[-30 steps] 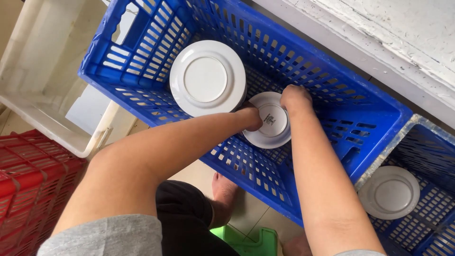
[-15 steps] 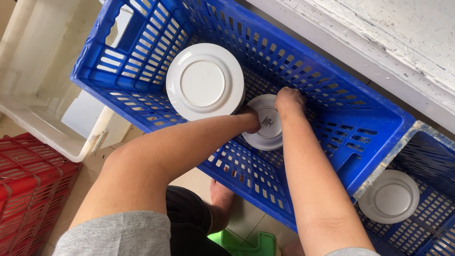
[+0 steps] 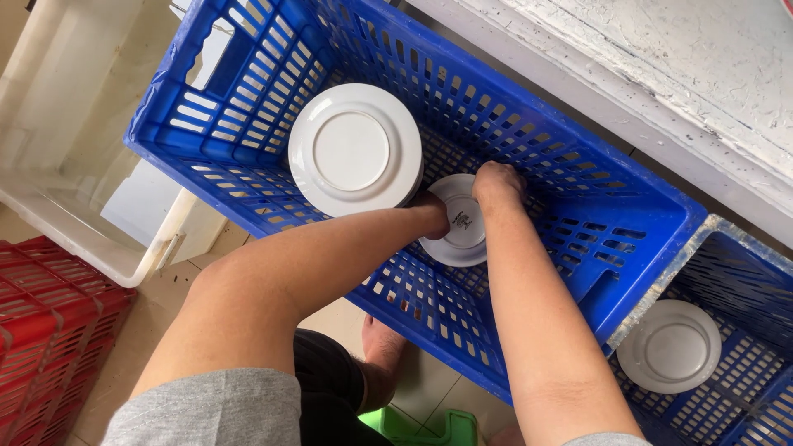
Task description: Drying wet ceramic plates using a cloth and organizing them into a storage crate.
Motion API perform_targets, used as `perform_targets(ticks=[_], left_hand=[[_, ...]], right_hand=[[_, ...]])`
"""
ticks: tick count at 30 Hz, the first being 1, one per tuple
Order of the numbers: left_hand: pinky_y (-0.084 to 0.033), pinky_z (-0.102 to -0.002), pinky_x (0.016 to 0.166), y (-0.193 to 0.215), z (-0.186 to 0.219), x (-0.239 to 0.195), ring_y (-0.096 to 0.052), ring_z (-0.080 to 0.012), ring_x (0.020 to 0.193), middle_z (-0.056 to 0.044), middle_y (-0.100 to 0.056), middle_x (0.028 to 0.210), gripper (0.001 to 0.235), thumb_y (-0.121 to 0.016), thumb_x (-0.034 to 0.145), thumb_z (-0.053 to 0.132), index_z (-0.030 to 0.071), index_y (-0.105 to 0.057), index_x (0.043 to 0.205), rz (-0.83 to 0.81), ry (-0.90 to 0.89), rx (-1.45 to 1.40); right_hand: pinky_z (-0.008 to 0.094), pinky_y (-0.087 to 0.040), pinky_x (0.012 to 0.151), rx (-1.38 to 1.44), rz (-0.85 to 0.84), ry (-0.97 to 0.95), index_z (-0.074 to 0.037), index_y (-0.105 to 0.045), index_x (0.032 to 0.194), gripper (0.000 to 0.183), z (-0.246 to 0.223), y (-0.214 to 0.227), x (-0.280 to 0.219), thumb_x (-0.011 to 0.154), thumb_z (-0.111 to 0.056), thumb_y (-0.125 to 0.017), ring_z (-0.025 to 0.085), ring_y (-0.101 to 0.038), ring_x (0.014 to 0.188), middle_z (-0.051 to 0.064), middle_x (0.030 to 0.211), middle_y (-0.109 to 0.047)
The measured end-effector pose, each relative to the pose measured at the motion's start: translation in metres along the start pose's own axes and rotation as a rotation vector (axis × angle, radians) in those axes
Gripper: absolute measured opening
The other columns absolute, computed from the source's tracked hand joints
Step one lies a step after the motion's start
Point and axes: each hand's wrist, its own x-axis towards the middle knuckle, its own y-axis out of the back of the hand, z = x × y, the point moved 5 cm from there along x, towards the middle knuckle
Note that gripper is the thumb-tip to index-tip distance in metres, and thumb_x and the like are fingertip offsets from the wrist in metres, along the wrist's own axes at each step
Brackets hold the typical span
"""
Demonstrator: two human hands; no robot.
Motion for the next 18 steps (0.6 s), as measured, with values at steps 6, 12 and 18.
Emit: perform_targets(ticks=[6,12,18], left_hand=[[-0.035,-0.041,0.096,0.008,0.001,-0.012,-0.058,-0.0205,0.112,-0.005,-0.062,0.114,0.036,-0.043,0.088,0.022,0.008,-0.059,0.117,0.045,-0.026,-0.075],[-0.031,-0.044,0.099,0.009,-0.027,-0.015,-0.057,-0.0210,0.113,-0.004,-0.060,0.116,0.035,-0.044,0.088,0.020,0.008,-0.057,0.119,0.099,-0.058,-0.148],[-0.028,-0.047,0.102,-0.016,-0.067,-0.032,-0.056,-0.0215,0.114,-0.004,-0.058,0.118,0.035,-0.044,0.089,0.018,0.009,-0.056,0.120,0.158,-0.089,-0.219]], right_hand=[[0.066,-0.045,0.081,-0.129,-0.057,0.004,0.014,-0.062,0.108,0.028,-0.008,0.020,-0.037,0.081,0.009,-0.053,0.054,-0.051,0.108,0.036,0.112,-0.057],[0.069,-0.047,0.069,-0.046,0.008,-0.018,0.014,-0.062,0.105,0.027,-0.003,0.026,-0.037,0.080,0.009,-0.055,0.059,-0.049,0.103,0.041,0.108,-0.054],[0.068,-0.047,0.070,-0.014,0.011,-0.037,0.013,-0.061,0.108,0.028,-0.001,0.034,-0.052,0.082,0.006,-0.055,0.058,-0.047,0.106,0.039,0.114,-0.052]])
